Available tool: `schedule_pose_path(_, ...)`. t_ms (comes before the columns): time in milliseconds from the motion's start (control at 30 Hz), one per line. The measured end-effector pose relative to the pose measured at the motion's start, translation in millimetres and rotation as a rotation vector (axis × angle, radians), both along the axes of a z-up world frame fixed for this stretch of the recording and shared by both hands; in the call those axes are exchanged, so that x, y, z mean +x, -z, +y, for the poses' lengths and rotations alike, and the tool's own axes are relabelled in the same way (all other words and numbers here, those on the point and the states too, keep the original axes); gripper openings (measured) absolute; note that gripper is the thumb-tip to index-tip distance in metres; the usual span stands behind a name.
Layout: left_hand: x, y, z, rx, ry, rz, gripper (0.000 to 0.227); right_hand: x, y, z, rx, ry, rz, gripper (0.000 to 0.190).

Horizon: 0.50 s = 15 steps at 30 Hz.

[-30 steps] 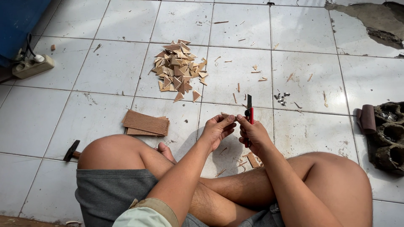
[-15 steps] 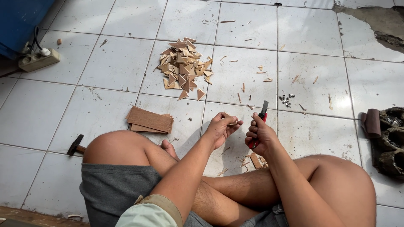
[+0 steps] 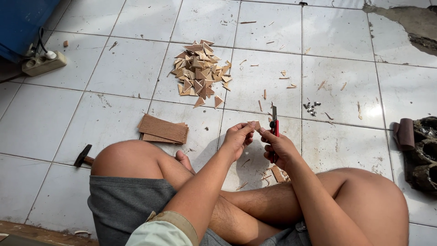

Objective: Carving and shaping small rectangular wood pieces into pointed shapes using a utility knife while sitting on the floor.

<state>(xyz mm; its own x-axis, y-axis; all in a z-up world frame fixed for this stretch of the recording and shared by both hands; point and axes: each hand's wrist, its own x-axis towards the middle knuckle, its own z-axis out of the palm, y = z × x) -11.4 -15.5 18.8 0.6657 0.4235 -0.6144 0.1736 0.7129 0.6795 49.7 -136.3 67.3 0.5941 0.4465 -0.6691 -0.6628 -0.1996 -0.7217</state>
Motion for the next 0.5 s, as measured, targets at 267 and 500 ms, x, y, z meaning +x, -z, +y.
schedule_pose_path(267, -2, 14, -5, 0.295, 0.147, 0.255, 0.031, -11, 5, 5, -0.115, -0.165, -0.114, 0.038)
schedule_pose_path(500, -1, 32, 12, 0.359, -0.017, 0.465, 0.036, -24, -16, 0, -0.615, -0.679, -0.69, 0.052)
